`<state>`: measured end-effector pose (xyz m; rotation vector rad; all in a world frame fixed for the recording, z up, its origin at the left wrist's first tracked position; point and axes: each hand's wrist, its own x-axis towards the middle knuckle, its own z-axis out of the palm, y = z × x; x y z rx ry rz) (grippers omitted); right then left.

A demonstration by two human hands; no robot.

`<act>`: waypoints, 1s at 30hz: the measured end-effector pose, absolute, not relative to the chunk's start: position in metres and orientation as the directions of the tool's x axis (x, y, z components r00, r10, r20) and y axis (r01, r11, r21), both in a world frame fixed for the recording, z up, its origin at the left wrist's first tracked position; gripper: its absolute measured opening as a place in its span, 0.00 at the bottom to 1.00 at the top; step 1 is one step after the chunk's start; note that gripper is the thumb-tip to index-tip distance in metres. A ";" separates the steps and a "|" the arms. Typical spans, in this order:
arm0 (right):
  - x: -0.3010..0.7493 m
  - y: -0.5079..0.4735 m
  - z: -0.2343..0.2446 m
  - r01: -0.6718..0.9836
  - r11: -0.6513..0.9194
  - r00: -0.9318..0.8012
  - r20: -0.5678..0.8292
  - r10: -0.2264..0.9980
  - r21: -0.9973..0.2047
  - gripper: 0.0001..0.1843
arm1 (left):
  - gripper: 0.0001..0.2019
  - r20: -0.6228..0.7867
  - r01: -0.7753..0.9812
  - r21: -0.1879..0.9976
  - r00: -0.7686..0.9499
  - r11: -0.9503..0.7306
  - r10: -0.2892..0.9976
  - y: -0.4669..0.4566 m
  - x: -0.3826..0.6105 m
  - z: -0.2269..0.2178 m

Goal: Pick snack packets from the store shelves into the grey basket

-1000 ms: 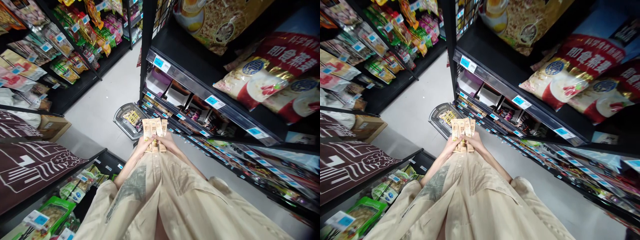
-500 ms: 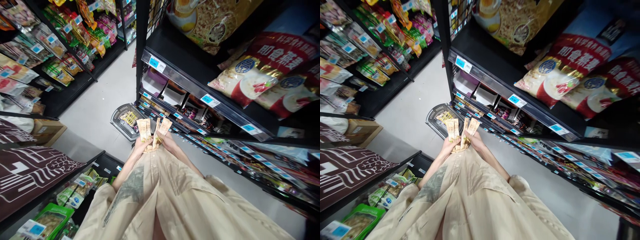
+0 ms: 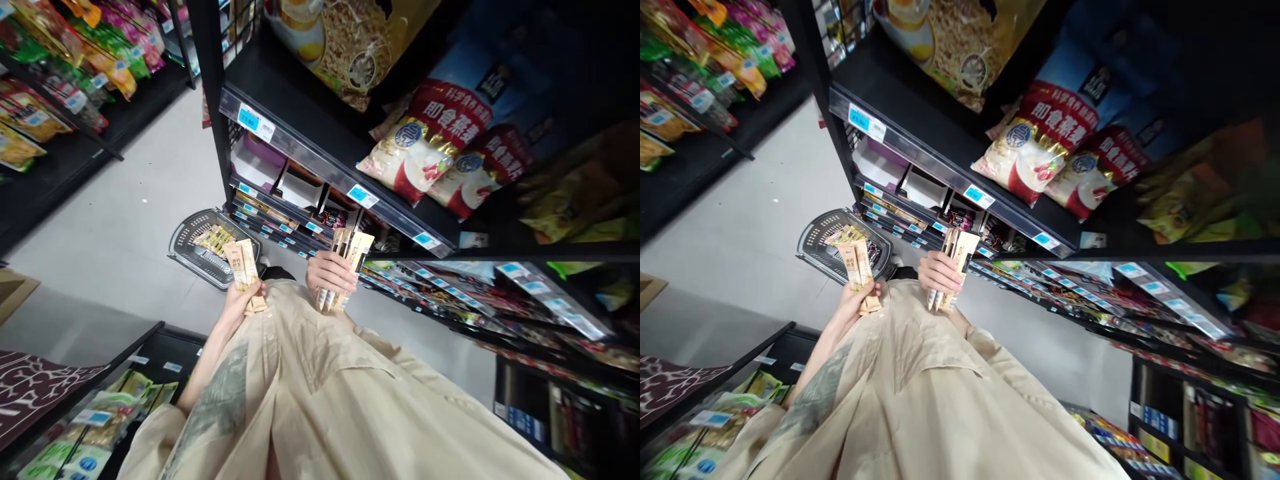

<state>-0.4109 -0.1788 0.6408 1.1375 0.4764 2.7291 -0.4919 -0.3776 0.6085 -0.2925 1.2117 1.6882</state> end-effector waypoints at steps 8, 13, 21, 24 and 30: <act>-0.403 -0.148 0.637 0.400 -0.607 -0.769 -0.611 0.186 -0.687 0.26 | 0.20 -0.635 -0.789 0.615 -0.500 -0.007 0.589 -0.375 -0.483 0.604; -0.421 -0.153 0.607 0.453 -0.567 -0.631 -0.696 0.342 -0.688 0.28 | 0.22 -0.646 -0.785 0.616 -0.550 -0.065 0.529 -0.364 -0.475 0.606; -0.413 -0.124 0.562 0.619 -0.514 -0.601 -0.779 0.178 -0.594 0.26 | 0.23 -0.713 -0.805 0.572 -0.584 -0.160 0.387 -0.349 -0.453 0.593; -0.418 -0.108 0.541 0.647 -0.282 -0.677 -0.704 0.214 -0.708 0.22 | 0.22 -0.748 -0.811 0.547 -0.585 -0.208 0.314 -0.340 -0.439 0.588; -0.443 -0.060 0.455 0.528 0.195 -0.844 -0.485 0.229 -0.826 0.10 | 0.23 -0.857 -0.858 0.410 -0.478 -0.308 0.190 -0.321 -0.397 0.563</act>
